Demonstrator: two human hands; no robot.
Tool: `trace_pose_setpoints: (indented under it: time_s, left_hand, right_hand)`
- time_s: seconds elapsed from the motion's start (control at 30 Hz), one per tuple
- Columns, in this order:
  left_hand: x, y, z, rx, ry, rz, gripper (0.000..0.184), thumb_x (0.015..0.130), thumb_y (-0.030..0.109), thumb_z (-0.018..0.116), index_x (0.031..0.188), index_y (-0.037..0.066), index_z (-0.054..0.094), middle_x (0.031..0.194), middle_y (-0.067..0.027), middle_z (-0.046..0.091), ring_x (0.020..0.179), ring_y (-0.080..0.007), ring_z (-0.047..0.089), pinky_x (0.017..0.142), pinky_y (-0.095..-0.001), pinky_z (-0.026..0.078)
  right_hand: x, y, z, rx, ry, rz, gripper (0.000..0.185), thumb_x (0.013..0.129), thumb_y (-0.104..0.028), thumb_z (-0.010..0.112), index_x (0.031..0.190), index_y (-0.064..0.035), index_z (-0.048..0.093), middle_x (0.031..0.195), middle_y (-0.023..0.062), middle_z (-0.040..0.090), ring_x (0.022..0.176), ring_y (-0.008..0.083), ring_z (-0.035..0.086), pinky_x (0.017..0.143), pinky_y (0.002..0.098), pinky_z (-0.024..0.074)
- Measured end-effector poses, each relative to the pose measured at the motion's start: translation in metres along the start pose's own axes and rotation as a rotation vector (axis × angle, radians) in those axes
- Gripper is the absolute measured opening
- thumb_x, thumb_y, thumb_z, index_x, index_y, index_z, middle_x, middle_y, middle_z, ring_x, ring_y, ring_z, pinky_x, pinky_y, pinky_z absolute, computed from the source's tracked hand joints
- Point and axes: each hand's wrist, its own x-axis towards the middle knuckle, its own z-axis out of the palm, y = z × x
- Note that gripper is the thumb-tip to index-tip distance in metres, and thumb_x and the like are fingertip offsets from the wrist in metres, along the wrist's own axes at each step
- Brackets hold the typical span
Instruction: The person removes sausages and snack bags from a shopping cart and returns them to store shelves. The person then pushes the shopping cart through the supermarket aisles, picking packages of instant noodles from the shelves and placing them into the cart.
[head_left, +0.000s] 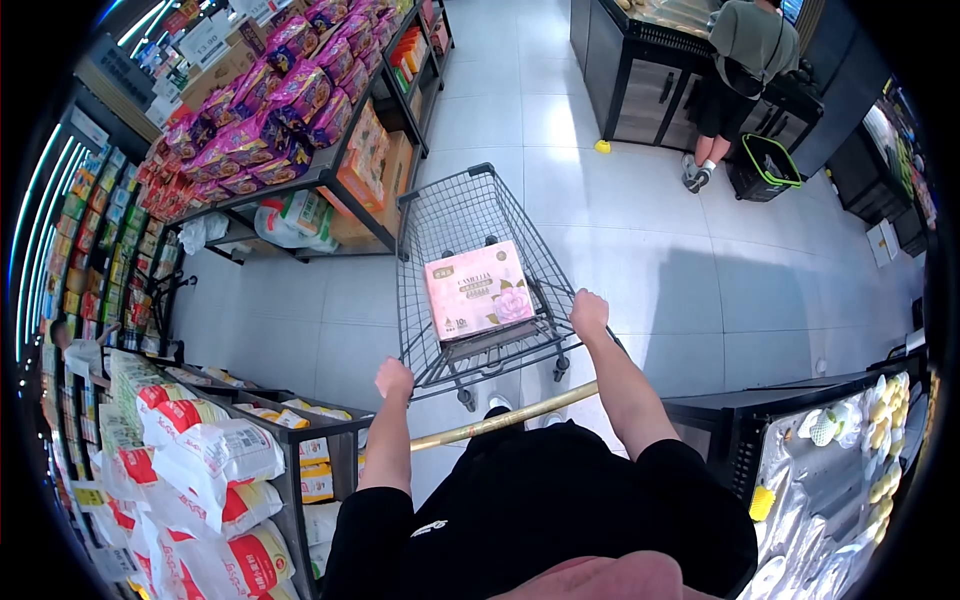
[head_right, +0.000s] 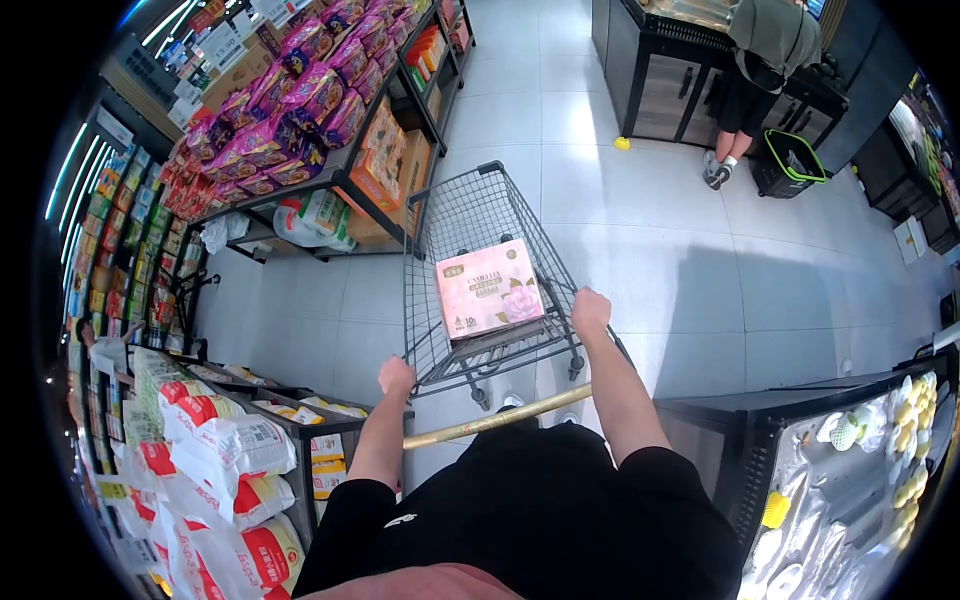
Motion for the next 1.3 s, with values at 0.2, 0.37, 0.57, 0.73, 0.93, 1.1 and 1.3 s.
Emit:
trace_pose_setpoints:
  time_s: [0.2, 0.37, 0.57, 0.73, 0.93, 1.1, 1.3]
  left_hand:
    - [0.052, 0.008, -0.006, -0.004, -0.033, 0.04, 0.027, 0.085, 0.018, 0.06, 0.106, 0.004, 0.068, 0.109, -0.02, 0.069, 0.105, -0.0346, 0.067, 0.088, -0.0426, 0.055]
    - [0.088, 0.022, -0.012, 0.037, -0.067, 0.103, 0.021, 0.089, 0.014, 0.056, 0.104, 0.005, 0.068, 0.112, -0.0179, 0.069, 0.105, -0.0331, 0.067, 0.089, -0.0421, 0.055]
    - [0.118, 0.048, -0.027, -0.055, -0.104, 0.124, 0.02, 0.088, 0.011, 0.057, 0.103, 0.002, 0.068, 0.111, -0.0205, 0.068, 0.107, -0.0355, 0.065, 0.09, -0.044, 0.053]
    - [0.145, 0.076, -0.044, -0.034, -0.087, 0.155, 0.02, 0.087, 0.01, 0.058, 0.103, 0.002, 0.067, 0.112, -0.0211, 0.068, 0.107, -0.0365, 0.065, 0.09, -0.0448, 0.053]
    - [0.177, 0.119, -0.058, -0.036, -0.066, 0.155, 0.019, 0.087, 0.011, 0.059, 0.102, 0.003, 0.068, 0.11, -0.0212, 0.068, 0.106, -0.0368, 0.065, 0.089, -0.0453, 0.053]
    - [0.204, 0.161, -0.08, 0.007, -0.036, 0.136, 0.021, 0.088, 0.013, 0.059, 0.104, 0.003, 0.068, 0.107, -0.0199, 0.07, 0.103, -0.036, 0.067, 0.087, -0.0446, 0.054]
    - [0.231, 0.21, -0.107, 0.029, -0.042, 0.078, 0.022, 0.088, 0.018, 0.061, 0.103, 0.005, 0.069, 0.108, -0.018, 0.07, 0.104, -0.0346, 0.066, 0.089, -0.0427, 0.054]
  right_hand:
    - [0.023, -0.009, -0.001, -0.064, 0.001, 0.045, 0.015, 0.082, -0.007, 0.064, 0.096, -0.0015, 0.063, 0.091, 0.0175, 0.071, 0.088, 0.0315, 0.071, 0.077, 0.04, 0.0563]
    - [0.043, -0.017, -0.004, -0.126, -0.057, 0.103, 0.015, 0.083, -0.009, 0.065, 0.097, -0.0036, 0.063, 0.092, 0.0156, 0.072, 0.089, 0.0293, 0.072, 0.078, 0.0379, 0.0562]
    - [0.071, -0.023, -0.005, -0.085, -0.01, 0.145, 0.009, 0.081, -0.006, 0.065, 0.091, -0.0049, 0.065, 0.09, 0.0159, 0.072, 0.088, 0.0299, 0.072, 0.078, 0.0384, 0.0563]
    - [0.102, -0.023, -0.008, -0.097, -0.008, 0.134, 0.012, 0.081, -0.007, 0.064, 0.093, -0.0043, 0.063, 0.09, 0.0174, 0.072, 0.088, 0.0323, 0.071, 0.078, 0.0405, 0.0561]
    - [0.155, -0.017, -0.004, -0.07, 0.031, 0.146, 0.012, 0.08, -0.006, 0.065, 0.091, -0.0039, 0.063, 0.089, 0.0175, 0.072, 0.086, 0.0322, 0.071, 0.077, 0.0401, 0.0562]
    - [0.208, -0.016, -0.012, -0.037, 0.035, 0.119, 0.013, 0.08, -0.004, 0.063, 0.093, -0.0028, 0.061, 0.087, 0.0181, 0.071, 0.084, 0.0335, 0.071, 0.075, 0.0416, 0.0556]
    - [0.273, -0.016, -0.027, -0.055, 0.037, 0.066, 0.01, 0.087, -0.006, 0.056, 0.092, -0.0009, 0.061, 0.081, 0.0167, 0.072, 0.08, 0.0307, 0.072, 0.072, 0.0398, 0.0564]
